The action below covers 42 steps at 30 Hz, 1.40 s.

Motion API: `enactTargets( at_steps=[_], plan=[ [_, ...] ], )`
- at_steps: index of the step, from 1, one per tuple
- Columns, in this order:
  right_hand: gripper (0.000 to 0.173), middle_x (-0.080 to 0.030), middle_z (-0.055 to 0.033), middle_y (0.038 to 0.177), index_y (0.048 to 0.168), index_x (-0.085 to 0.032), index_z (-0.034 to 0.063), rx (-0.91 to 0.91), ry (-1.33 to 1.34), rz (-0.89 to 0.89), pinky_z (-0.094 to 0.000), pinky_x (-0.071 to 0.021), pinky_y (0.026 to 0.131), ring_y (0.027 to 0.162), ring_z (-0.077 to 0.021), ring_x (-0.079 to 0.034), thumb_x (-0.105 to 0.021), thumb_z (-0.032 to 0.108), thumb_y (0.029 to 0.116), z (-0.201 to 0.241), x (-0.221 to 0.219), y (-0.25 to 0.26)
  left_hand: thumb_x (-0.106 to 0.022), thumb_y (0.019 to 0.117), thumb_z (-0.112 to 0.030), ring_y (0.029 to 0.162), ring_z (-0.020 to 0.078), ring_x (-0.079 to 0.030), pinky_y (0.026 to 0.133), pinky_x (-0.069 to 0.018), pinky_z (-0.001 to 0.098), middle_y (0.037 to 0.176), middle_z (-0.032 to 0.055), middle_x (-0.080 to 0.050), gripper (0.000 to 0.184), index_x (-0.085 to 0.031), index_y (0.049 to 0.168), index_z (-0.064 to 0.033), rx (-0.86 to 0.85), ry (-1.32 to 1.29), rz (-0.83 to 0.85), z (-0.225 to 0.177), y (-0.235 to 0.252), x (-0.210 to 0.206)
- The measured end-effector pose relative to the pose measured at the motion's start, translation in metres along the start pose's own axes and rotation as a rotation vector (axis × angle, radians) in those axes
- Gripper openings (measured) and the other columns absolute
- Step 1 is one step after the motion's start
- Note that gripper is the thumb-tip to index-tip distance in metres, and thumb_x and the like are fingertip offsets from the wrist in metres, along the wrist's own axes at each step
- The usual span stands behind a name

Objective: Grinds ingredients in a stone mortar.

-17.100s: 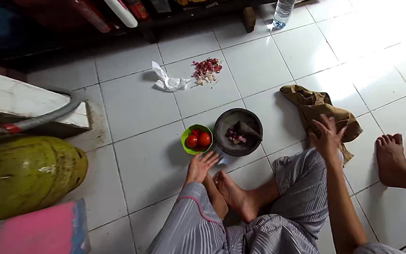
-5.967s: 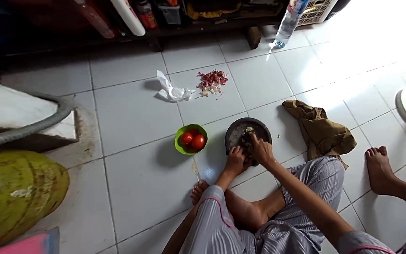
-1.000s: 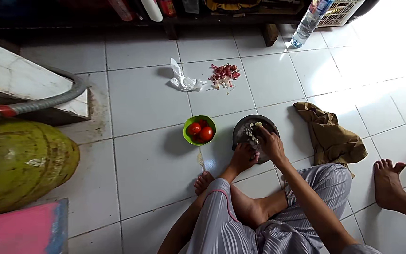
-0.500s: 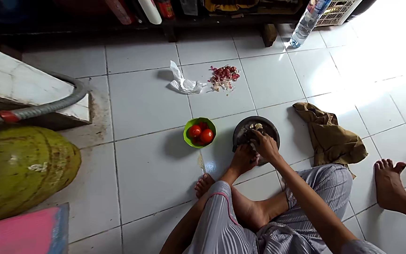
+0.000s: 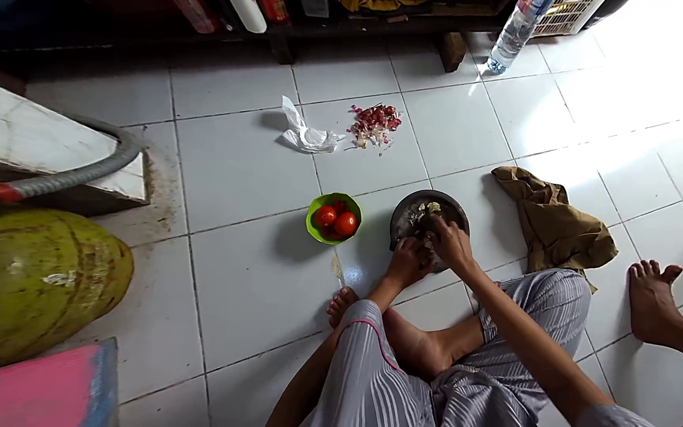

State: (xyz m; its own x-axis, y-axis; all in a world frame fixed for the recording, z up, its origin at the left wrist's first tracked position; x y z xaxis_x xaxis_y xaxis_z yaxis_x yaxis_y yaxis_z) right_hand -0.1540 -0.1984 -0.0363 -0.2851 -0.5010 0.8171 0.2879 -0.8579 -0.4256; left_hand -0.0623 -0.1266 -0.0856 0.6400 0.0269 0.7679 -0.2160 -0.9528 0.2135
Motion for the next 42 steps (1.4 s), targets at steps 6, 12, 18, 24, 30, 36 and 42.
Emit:
enactTargets(
  at_steps=[6,12,18,24,30,36,42],
  plan=[
    [0.046,-0.069,-0.0281,0.115,0.149,-0.055,0.0155,-0.046,0.027,-0.055,-0.0611,-0.052,0.09,0.104,-0.0468,-0.068,-0.059,0.029,0.105,-0.01,0.024,-0.005,-0.06,0.0965,-0.029,0.11,0.0412,-0.067,0.103,-0.0454,0.0572,0.108,0.0204,-0.073,0.032,-0.076,0.101,-0.002,0.01,-0.024,0.018,0.001,0.002,0.0],
    [0.047,-0.067,-0.0276,0.124,0.15,-0.054,0.0171,-0.053,-0.032,0.036,-0.0599,-0.0505,0.095,0.111,-0.0457,-0.066,-0.057,0.032,0.1058,-0.016,0.017,-0.003,-0.063,0.0942,-0.028,0.107,0.0413,-0.068,0.1,-0.0479,0.0584,0.107,0.0206,-0.073,0.03,-0.077,0.1,-0.0025,-0.016,-0.015,-0.021,0.001,0.003,0.0],
    [0.049,-0.062,-0.0302,0.131,0.155,-0.048,0.017,-0.03,-0.103,0.134,-0.0597,-0.0506,0.095,0.111,-0.0473,-0.066,-0.051,0.032,0.1077,-0.01,-0.005,-0.008,-0.066,0.0923,-0.029,0.108,0.0416,-0.067,0.101,-0.0473,0.0583,0.108,0.0215,-0.072,0.031,-0.077,0.104,-0.0019,-0.007,-0.004,0.0,-0.001,0.001,0.001],
    [0.048,-0.066,-0.0303,0.117,0.15,-0.054,0.0136,-0.002,0.023,-0.095,-0.0605,-0.0533,0.086,0.099,-0.0476,-0.068,-0.061,0.028,0.1044,-0.005,0.023,-0.012,-0.062,0.0966,-0.029,0.115,0.0419,-0.064,0.106,-0.0424,0.0593,0.114,0.0212,-0.071,0.033,-0.076,0.105,-0.0006,0.032,-0.029,0.071,0.002,0.001,-0.002],
    [0.048,-0.066,-0.0272,0.127,0.151,-0.053,0.0164,-0.037,-0.045,0.055,-0.0585,-0.0506,0.096,0.112,-0.0449,-0.066,-0.056,0.032,0.1063,-0.008,0.012,-0.008,-0.062,0.0962,-0.029,0.11,0.0423,-0.067,0.102,-0.0459,0.0592,0.109,0.0217,-0.072,0.032,-0.077,0.102,-0.0016,0.0,-0.017,0.008,0.0,0.003,0.002],
    [0.05,-0.061,-0.0292,0.133,0.154,-0.048,0.018,-0.038,-0.098,0.151,-0.0589,-0.0509,0.096,0.112,-0.046,-0.066,-0.053,0.033,0.107,-0.01,-0.013,-0.012,-0.067,0.0908,-0.028,0.11,0.0431,-0.067,0.101,-0.047,0.0593,0.109,0.0234,-0.072,0.032,-0.076,0.103,-0.0002,-0.006,-0.018,0.006,0.001,0.0,0.001],
    [0.047,-0.067,-0.0309,0.118,0.148,-0.055,0.0125,-0.033,0.066,-0.143,-0.0624,-0.0528,0.086,0.101,-0.0493,-0.067,-0.061,0.03,0.1043,-0.007,0.021,0.007,-0.06,0.097,-0.031,0.112,0.0421,-0.066,0.103,-0.0457,0.0579,0.109,0.0206,-0.072,0.034,-0.077,0.102,-0.0022,0.003,0.001,0.017,0.002,0.0,-0.001]
  ],
)
Point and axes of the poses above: each hand's wrist, its own y-axis towards the middle knuckle, its own x-axis out of the back of the hand, z = x × y, the point moved 7 cm from there along y, towards the middle knuckle
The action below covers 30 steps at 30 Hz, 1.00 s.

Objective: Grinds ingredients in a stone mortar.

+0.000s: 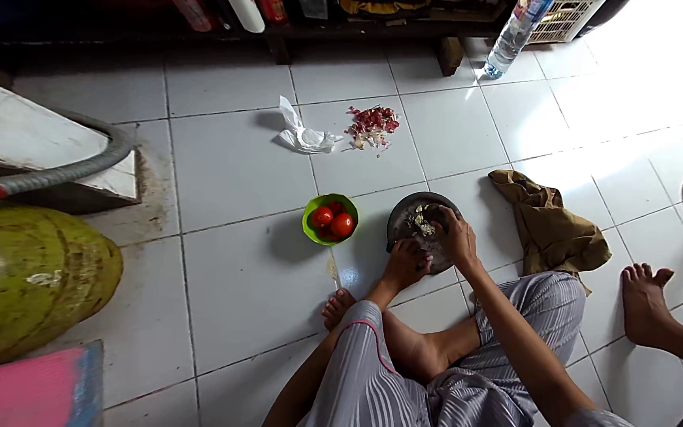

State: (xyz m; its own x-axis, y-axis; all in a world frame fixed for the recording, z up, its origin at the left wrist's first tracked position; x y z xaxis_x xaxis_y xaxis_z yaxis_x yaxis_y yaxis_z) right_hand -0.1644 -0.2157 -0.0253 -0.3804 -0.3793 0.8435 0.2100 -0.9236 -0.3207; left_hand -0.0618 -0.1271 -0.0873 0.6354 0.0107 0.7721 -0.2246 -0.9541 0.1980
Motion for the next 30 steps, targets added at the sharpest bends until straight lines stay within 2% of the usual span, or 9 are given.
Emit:
enactTargets(
  at_steps=[4,8,12,16,20,22,25,27,30],
  plan=[
    [0.047,-0.068,-0.0285,0.118,0.149,-0.055,0.0153,0.012,-0.029,0.088,-0.0632,-0.0518,0.089,0.105,-0.0483,-0.067,-0.061,0.03,0.1048,0.003,0.002,0.013,-0.061,0.0962,-0.031,0.11,0.0422,-0.066,0.102,-0.0459,0.0586,0.109,0.0205,-0.072,0.033,-0.077,0.102,-0.0026,-0.007,-0.008,0.007,0.0,0.001,0.0],
    [0.048,-0.068,-0.0295,0.115,0.148,-0.055,0.0119,0.009,0.02,-0.047,-0.062,-0.0526,0.085,0.1,-0.0481,-0.068,-0.062,0.03,0.1041,0.011,0.015,0.001,-0.063,0.0949,-0.029,0.11,0.0429,-0.066,0.102,-0.0444,0.06,0.109,0.0214,-0.072,0.031,-0.076,0.103,-0.0016,-0.001,-0.052,0.001,0.0,0.0,0.001],
    [0.05,-0.064,-0.0308,0.123,0.153,-0.049,0.015,-0.003,-0.091,0.141,-0.0623,-0.0525,0.09,0.105,-0.0488,-0.067,-0.057,0.031,0.1065,0.003,-0.014,0.009,-0.062,0.0956,-0.031,0.11,0.0423,-0.067,0.101,-0.0465,0.0595,0.109,0.0205,-0.073,0.032,-0.077,0.101,-0.0035,-0.008,-0.002,-0.003,-0.002,0.001,0.001],
    [0.048,-0.068,-0.0293,0.115,0.148,-0.054,0.0122,-0.014,-0.003,0.026,-0.0636,-0.0517,0.088,0.104,-0.0493,-0.067,-0.061,0.03,0.1046,0.007,0.008,0.005,-0.06,0.0974,-0.03,0.117,0.0425,-0.063,0.108,-0.0393,0.059,0.115,0.022,-0.07,0.035,-0.075,0.106,-0.0005,0.041,-0.06,0.081,0.0,0.002,0.0],
    [0.05,-0.063,-0.0317,0.124,0.154,-0.047,0.0154,-0.027,-0.09,0.136,-0.0622,-0.0527,0.089,0.105,-0.0493,-0.066,-0.057,0.031,0.1067,0.004,-0.015,0.01,-0.062,0.0954,-0.032,0.11,0.0419,-0.067,0.102,-0.0465,0.0586,0.109,0.02,-0.073,0.032,-0.077,0.101,-0.0036,-0.001,0.004,-0.004,-0.001,0.0,-0.001],
    [0.048,-0.068,-0.0292,0.119,0.15,-0.053,0.0155,-0.043,-0.056,0.106,-0.0631,-0.0511,0.091,0.107,-0.0489,-0.067,-0.059,0.033,0.1059,0.008,0.002,0.011,-0.061,0.0959,-0.03,0.112,0.0426,-0.065,0.104,-0.0436,0.0589,0.11,0.0211,-0.072,0.033,-0.076,0.103,-0.0018,0.002,-0.025,0.025,0.0,0.003,0.0],
    [0.05,-0.065,-0.0316,0.12,0.152,-0.05,0.015,-0.039,-0.015,-0.001,-0.062,-0.0531,0.086,0.101,-0.05,-0.067,-0.06,0.031,0.1055,0.009,0.003,0.007,-0.061,0.0967,-0.029,0.114,0.0427,-0.064,0.106,-0.0409,0.0591,0.113,0.0215,-0.071,0.033,-0.076,0.106,-0.001,0.032,-0.048,0.047,0.0,0.002,0.001],
    [0.052,-0.062,-0.0327,0.124,0.155,-0.046,0.0162,-0.032,-0.077,0.099,-0.062,-0.0533,0.087,0.102,-0.05,-0.067,-0.058,0.031,0.1062,0.003,-0.017,0.011,-0.061,0.096,-0.031,0.109,0.0413,-0.067,0.102,-0.0459,0.0587,0.108,0.0193,-0.073,0.032,-0.077,0.101,-0.0036,0.003,-0.003,-0.018,-0.001,-0.001,-0.002],
    [0.049,-0.068,-0.029,0.119,0.151,-0.051,0.0165,-0.037,-0.078,0.121,-0.0631,-0.0514,0.091,0.107,-0.0488,-0.067,-0.058,0.033,0.1061,0.009,0.0,0.013,-0.062,0.0957,-0.03,0.111,0.0425,-0.066,0.103,-0.0437,0.0596,0.11,0.0207,-0.072,0.032,-0.077,0.103,-0.0023,-0.002,-0.03,0.009,0.001,0.003,-0.001]
  ],
)
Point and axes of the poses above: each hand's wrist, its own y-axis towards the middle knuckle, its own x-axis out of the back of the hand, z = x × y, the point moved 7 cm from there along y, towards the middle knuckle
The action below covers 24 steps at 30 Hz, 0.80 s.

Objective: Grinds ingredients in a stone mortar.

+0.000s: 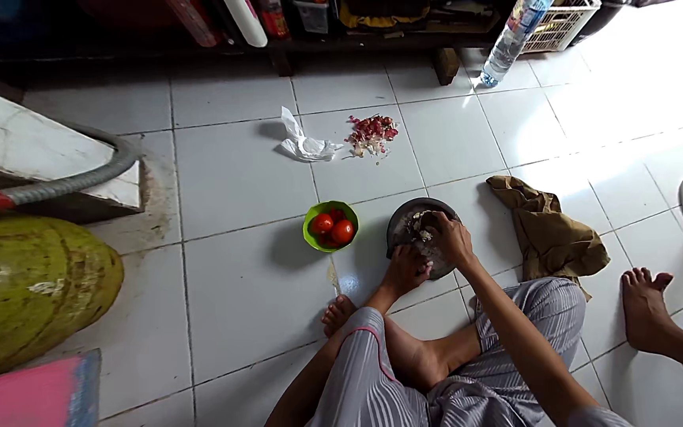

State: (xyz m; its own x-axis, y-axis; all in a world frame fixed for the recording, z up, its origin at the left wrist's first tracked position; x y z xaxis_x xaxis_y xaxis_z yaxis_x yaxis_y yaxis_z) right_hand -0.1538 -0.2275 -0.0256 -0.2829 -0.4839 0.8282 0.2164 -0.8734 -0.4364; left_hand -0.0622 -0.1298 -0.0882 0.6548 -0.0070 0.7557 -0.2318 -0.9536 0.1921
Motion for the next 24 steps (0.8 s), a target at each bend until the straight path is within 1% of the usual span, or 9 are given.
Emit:
enactTargets(
  at_steps=[3,5,7,11,14,16,20,22,24],
  plan=[
    [0.051,-0.067,-0.0307,0.117,0.152,-0.05,0.0138,0.025,0.068,-0.123,-0.0626,-0.0531,0.085,0.1,-0.0497,-0.068,-0.06,0.031,0.1054,0.005,0.006,-0.008,-0.062,0.0953,-0.029,0.111,0.0421,-0.065,0.104,-0.0427,0.0591,0.11,0.0208,-0.071,0.032,-0.076,0.103,-0.0018,0.015,-0.011,0.011,-0.001,0.0,0.002],
    [0.052,-0.063,-0.0325,0.123,0.155,-0.045,0.0151,0.016,0.016,-0.01,-0.0625,-0.053,0.089,0.104,-0.0504,-0.066,-0.057,0.031,0.1065,0.002,-0.016,-0.002,-0.062,0.0956,-0.03,0.11,0.0412,-0.067,0.102,-0.0454,0.0585,0.109,0.0192,-0.073,0.031,-0.077,0.101,-0.0041,0.004,0.023,-0.014,-0.002,-0.002,0.0],
    [0.051,-0.065,-0.0297,0.123,0.154,-0.047,0.0165,0.01,-0.013,0.063,-0.062,-0.0516,0.093,0.11,-0.0485,-0.066,-0.056,0.033,0.1067,0.002,-0.016,0.002,-0.062,0.0951,-0.031,0.108,0.0411,-0.067,0.101,-0.0467,0.0586,0.107,0.0191,-0.073,0.031,-0.077,0.1,-0.0042,-0.014,0.036,-0.034,-0.001,0.0,0.001],
    [0.05,-0.068,-0.0299,0.114,0.151,-0.051,0.0145,0.03,0.078,-0.093,-0.063,-0.0524,0.087,0.102,-0.0492,-0.067,-0.06,0.032,0.1051,0.011,0.003,-0.01,-0.063,0.0945,-0.029,0.109,0.0418,-0.066,0.103,-0.0439,0.0593,0.109,0.0201,-0.072,0.03,-0.077,0.102,-0.0026,0.001,-0.015,-0.024,0.0,0.001,0.003],
    [0.053,-0.063,-0.031,0.126,0.156,-0.044,0.0158,0.005,0.009,0.037,-0.0615,-0.0526,0.091,0.107,-0.049,-0.066,-0.055,0.033,0.107,0.006,-0.023,-0.003,-0.062,0.0946,-0.03,0.109,0.0409,-0.067,0.101,-0.0465,0.0583,0.109,0.0191,-0.073,0.031,-0.077,0.1,-0.0039,-0.004,0.03,-0.026,0.0,-0.001,-0.001],
    [0.05,-0.067,-0.0287,0.122,0.153,-0.048,0.0161,-0.001,-0.01,0.07,-0.0615,-0.051,0.094,0.111,-0.0478,-0.066,-0.056,0.034,0.1069,0.009,-0.011,0.0,-0.064,0.0939,-0.03,0.109,0.0417,-0.066,0.101,-0.0457,0.0589,0.108,0.02,-0.073,0.031,-0.077,0.1,-0.0026,-0.016,0.019,-0.033,0.001,0.002,0.002],
    [0.052,-0.066,-0.0312,0.117,0.153,-0.049,0.0135,0.026,0.065,-0.083,-0.0626,-0.0529,0.085,0.1,-0.0497,-0.067,-0.059,0.032,0.1056,0.011,-0.003,-0.005,-0.063,0.095,-0.029,0.111,0.0421,-0.065,0.103,-0.0433,0.0593,0.11,0.0209,-0.072,0.031,-0.077,0.103,-0.0018,0.004,-0.013,-0.005,-0.001,-0.001,0.002],
    [0.054,-0.063,-0.0325,0.125,0.155,-0.044,0.0142,0.02,0.019,0.017,-0.0634,-0.0528,0.089,0.105,-0.0507,-0.066,-0.058,0.032,0.1062,0.007,-0.021,0.002,-0.063,0.0943,-0.03,0.108,0.0413,-0.067,0.1,-0.047,0.0592,0.106,0.0193,-0.073,0.031,-0.077,0.099,-0.0037,-0.017,0.025,-0.039,-0.001,-0.002,-0.001],
    [0.05,-0.067,-0.029,0.12,0.152,-0.048,0.0139,0.018,-0.003,0.064,-0.063,-0.0515,0.092,0.109,-0.0488,-0.066,-0.057,0.034,0.1063,0.01,-0.012,0.004,-0.063,0.0944,-0.03,0.108,0.0416,-0.067,0.1,-0.0459,0.0596,0.107,0.0195,-0.073,0.031,-0.077,0.101,-0.0029,-0.029,0.012,-0.045,0.002,-0.001,0.001]
  ],
)
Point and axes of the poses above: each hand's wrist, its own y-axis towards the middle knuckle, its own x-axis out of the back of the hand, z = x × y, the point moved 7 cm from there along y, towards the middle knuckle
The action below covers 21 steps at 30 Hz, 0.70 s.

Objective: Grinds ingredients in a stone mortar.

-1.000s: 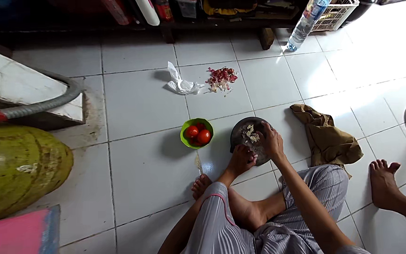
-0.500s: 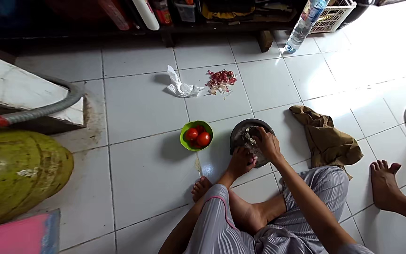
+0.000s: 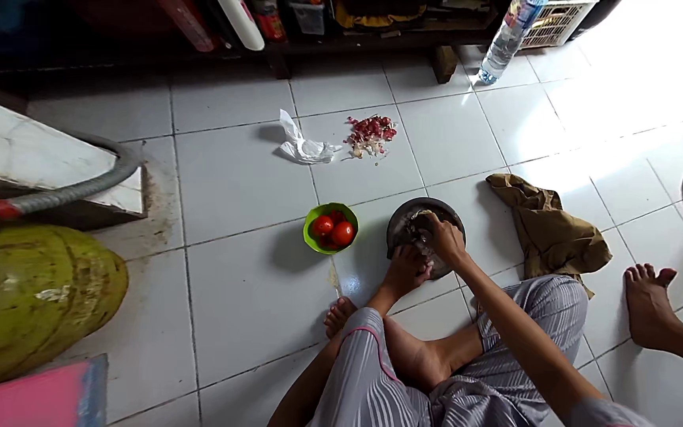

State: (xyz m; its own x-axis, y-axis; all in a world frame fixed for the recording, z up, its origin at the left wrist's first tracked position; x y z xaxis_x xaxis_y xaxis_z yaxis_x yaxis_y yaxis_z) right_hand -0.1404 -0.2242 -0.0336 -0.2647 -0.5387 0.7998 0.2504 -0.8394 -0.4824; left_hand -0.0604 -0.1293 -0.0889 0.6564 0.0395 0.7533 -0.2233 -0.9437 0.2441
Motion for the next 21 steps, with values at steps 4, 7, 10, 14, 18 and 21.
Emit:
enactTargets(
  at_steps=[4,7,10,14,18,21],
  plan=[
    [0.051,-0.067,-0.0301,0.115,0.15,-0.051,0.0121,0.034,0.076,-0.132,-0.0635,-0.0528,0.084,0.101,-0.05,-0.067,-0.061,0.033,0.105,0.005,0.01,-0.007,-0.064,0.0956,-0.028,0.11,0.0417,-0.066,0.102,-0.0439,0.0597,0.11,0.0194,-0.072,0.03,-0.076,0.107,-0.003,-0.029,-0.039,0.002,-0.003,-0.004,0.002],
    [0.049,-0.069,-0.029,0.115,0.148,-0.051,0.0127,0.057,0.065,-0.005,-0.0649,-0.0525,0.087,0.104,-0.0498,-0.067,-0.061,0.033,0.1044,-0.004,-0.006,0.007,-0.063,0.098,-0.028,0.109,0.0407,-0.067,0.101,-0.0457,0.0595,0.11,0.0179,-0.073,0.029,-0.076,0.109,-0.0056,-0.103,0.006,0.008,-0.004,-0.006,0.001],
    [0.047,-0.071,-0.0276,0.111,0.144,-0.056,0.0095,0.051,0.162,-0.014,-0.0655,-0.0509,0.09,0.104,-0.0482,-0.068,-0.062,0.034,0.104,-0.018,0.006,0.005,-0.062,0.099,-0.026,0.104,0.0394,-0.068,0.098,-0.0475,0.0579,0.107,0.0173,-0.072,0.027,-0.076,0.111,-0.0076,-0.173,0.042,-0.004,-0.007,-0.008,0.004],
    [0.048,-0.071,-0.0276,0.108,0.145,-0.055,0.0096,0.021,0.258,-0.05,-0.0641,-0.051,0.088,0.1,-0.0475,-0.068,-0.063,0.034,0.1039,-0.029,0.014,-0.008,-0.061,0.0989,-0.028,0.093,0.039,-0.07,0.089,-0.0509,0.056,0.1,0.0165,-0.073,0.026,-0.077,0.107,-0.0095,-0.229,0.081,-0.105,-0.01,-0.013,0.004],
    [0.046,-0.071,-0.024,0.117,0.143,-0.061,0.0149,0.149,0.102,0.053,-0.0635,-0.0507,0.094,0.108,-0.0443,-0.068,-0.069,0.03,0.0995,-0.015,0.006,-0.018,-0.06,0.0988,-0.027,0.093,0.0385,-0.07,0.085,-0.0518,0.0545,0.102,0.0157,-0.074,0.027,-0.077,0.107,-0.0087,-0.228,0.104,-0.096,-0.01,-0.012,0.004],
    [0.047,-0.064,-0.027,0.126,0.146,-0.06,0.0264,0.234,-0.148,0.163,-0.0626,-0.0497,0.089,0.106,-0.046,-0.066,-0.066,0.026,0.0996,-0.002,-0.012,-0.023,-0.061,0.0974,-0.028,0.091,0.0366,-0.07,0.084,-0.0515,0.0531,0.099,0.0136,-0.075,0.026,-0.078,0.103,-0.0089,-0.271,0.114,-0.132,-0.01,-0.015,0.005]
  ],
)
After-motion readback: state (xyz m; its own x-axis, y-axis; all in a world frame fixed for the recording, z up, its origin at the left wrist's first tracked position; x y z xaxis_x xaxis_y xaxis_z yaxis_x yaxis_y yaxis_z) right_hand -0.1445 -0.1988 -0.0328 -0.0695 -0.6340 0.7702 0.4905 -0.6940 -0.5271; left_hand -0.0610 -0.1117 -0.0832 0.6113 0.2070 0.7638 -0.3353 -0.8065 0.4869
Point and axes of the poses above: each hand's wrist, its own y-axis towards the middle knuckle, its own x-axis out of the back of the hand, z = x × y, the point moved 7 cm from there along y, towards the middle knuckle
